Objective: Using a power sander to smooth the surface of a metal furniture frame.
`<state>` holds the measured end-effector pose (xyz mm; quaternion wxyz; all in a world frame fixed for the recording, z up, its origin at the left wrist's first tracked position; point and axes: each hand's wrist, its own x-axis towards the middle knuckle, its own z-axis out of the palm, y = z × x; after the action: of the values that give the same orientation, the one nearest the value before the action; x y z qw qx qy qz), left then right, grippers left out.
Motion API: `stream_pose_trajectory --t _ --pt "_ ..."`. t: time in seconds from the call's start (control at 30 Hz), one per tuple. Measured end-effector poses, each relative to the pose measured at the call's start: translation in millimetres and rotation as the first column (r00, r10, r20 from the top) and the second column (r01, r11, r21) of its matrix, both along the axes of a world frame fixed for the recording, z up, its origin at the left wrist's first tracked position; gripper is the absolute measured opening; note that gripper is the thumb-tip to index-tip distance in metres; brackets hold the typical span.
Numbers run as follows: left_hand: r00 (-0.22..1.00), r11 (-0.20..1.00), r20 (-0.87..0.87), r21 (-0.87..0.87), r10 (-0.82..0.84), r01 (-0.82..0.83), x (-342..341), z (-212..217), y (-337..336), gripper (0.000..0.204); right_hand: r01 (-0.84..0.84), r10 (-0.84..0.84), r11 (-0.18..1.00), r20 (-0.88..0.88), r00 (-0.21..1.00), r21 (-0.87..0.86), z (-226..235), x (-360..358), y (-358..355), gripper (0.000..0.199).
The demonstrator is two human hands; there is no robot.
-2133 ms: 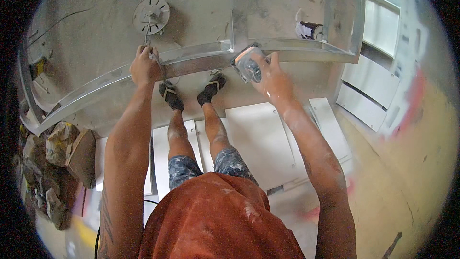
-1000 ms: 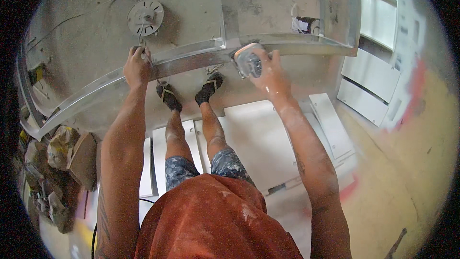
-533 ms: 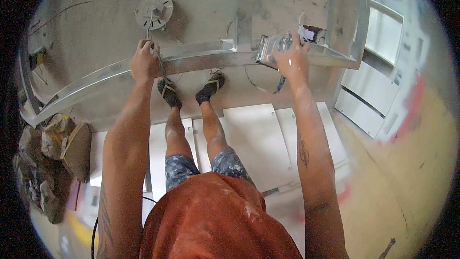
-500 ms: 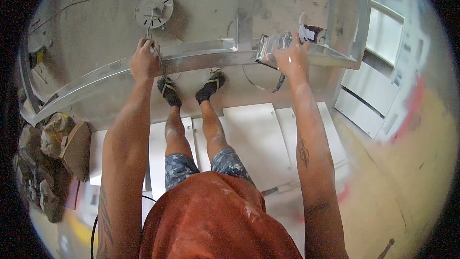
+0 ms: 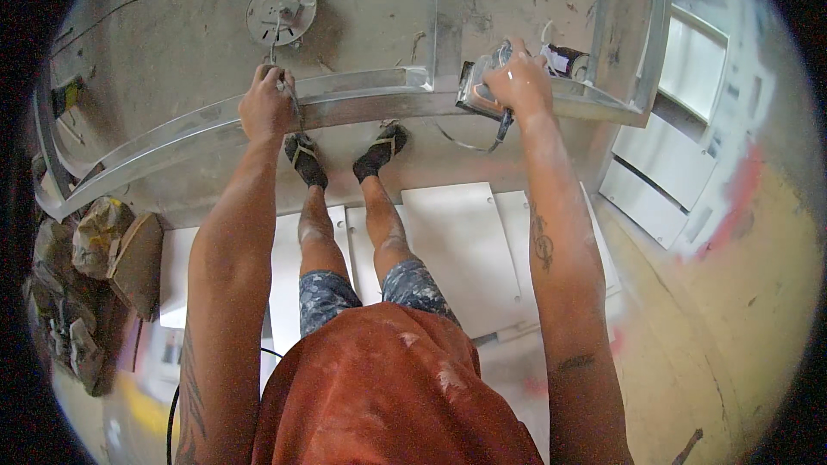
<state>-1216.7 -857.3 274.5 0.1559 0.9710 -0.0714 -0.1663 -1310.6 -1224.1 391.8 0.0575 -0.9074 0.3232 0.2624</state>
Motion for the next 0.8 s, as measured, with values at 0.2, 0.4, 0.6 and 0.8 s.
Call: stream_pose_trajectory --t 0.2,0.4,0.6,0.8 --pt "1.0 1.0 -0.021 -0.006 0.016 -0.016 1 0 0 0.029 0.049 -0.038 0.995 -0.122 0.992 0.091 -11 19 -18 0.087" --pt "1.0 1.0 -0.008 -0.024 0.007 -0.007 0 2 1 0.028 0.211 -0.131 0.948 -0.315 0.94 0.237 -26 40 -39 0.091" --pt "1.0 1.0 0.029 -0.025 0.004 -0.003 0 0 -1 0.025 0.017 0.043 0.97 -0.239 0.97 0.244 -36 51 -46 0.092" --pt "1.0 1.0 -0.023 0.0 0.005 -0.005 1 2 2 0.03 0.167 -0.011 0.921 -0.405 0.914 0.353 18 66 -16 0.089"
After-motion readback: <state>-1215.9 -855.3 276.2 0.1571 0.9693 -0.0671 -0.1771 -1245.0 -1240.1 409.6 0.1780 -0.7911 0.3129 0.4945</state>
